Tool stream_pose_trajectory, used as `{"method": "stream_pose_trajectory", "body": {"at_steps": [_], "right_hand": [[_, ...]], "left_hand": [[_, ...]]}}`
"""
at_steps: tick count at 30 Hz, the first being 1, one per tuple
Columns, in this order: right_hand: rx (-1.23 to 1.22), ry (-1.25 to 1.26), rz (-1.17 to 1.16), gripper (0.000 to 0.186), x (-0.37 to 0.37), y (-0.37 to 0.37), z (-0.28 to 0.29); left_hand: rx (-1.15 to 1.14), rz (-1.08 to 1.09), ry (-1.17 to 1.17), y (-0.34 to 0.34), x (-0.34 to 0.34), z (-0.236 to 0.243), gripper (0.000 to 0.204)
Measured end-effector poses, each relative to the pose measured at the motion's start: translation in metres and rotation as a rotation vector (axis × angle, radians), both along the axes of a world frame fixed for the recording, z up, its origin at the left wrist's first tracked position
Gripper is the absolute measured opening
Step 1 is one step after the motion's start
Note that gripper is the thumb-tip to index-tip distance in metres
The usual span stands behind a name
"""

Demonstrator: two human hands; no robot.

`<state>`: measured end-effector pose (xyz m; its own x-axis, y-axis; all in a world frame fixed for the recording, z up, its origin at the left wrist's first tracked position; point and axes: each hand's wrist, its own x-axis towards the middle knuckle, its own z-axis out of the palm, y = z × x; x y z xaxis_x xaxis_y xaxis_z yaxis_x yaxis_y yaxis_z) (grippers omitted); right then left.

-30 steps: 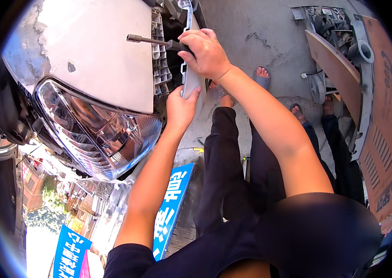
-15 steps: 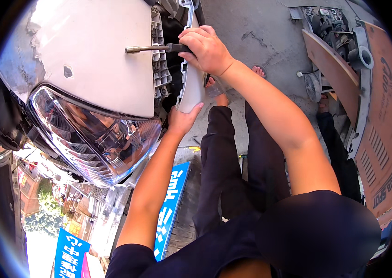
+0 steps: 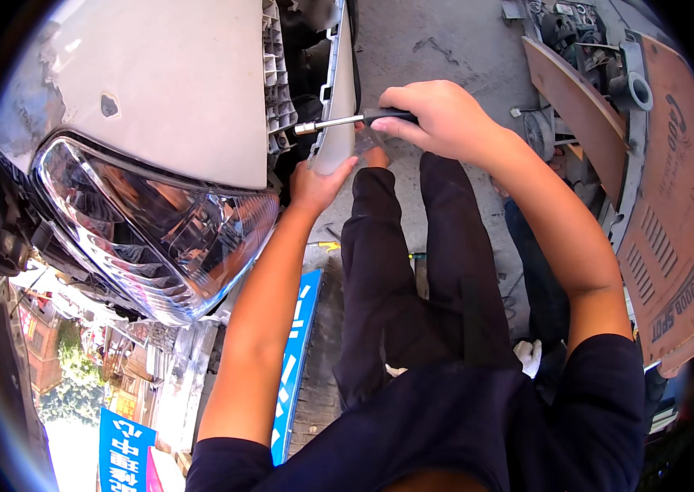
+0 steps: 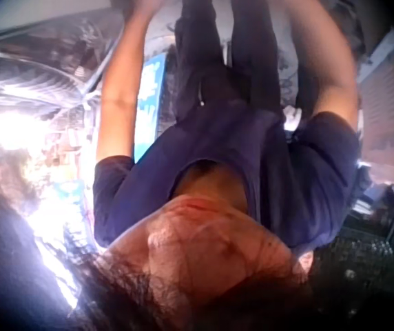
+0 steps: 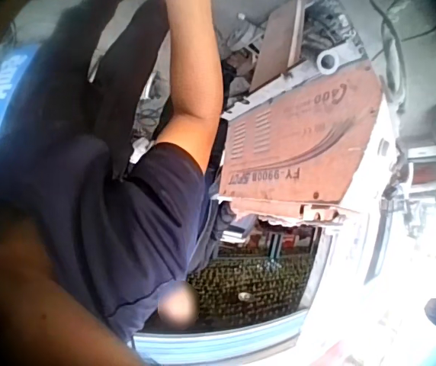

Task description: The person uses a screwdriver to remove screws from the front bumper of a white car. They then detach the bumper cover and work on the headlight assembly area, removing additional fasteners and adjusting components.

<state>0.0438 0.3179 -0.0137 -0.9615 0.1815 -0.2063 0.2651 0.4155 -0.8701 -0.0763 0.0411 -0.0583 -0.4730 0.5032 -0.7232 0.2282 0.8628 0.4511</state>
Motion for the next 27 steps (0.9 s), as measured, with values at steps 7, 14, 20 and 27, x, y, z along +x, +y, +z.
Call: {"method": "stream_pose_trajectory", "body": {"at_steps": [7,14,20,27], "right_hand": [[0.004,0.002,0.023,0.039,-0.012,-0.014,-0.025],[-0.047,0.05,0.008,0.041,-0.014,-0.028,-0.036],[0.23,0.249,0.052,0.037,-0.018,-0.026,-0.042],[0.411,0.367,0.111,0.035,-0.027,-0.025,-0.046]], "left_hand": [[-0.039,-0.021,0.028,-0.002,-0.001,-0.005,0.058],[0.055,-0.005,0.035,0.0,-0.001,-0.003,0.055],[0.108,0.034,0.01,0.006,-0.002,0.004,0.051],[0.065,0.06,-0.001,0.009,-0.001,0.008,0.048]]}}
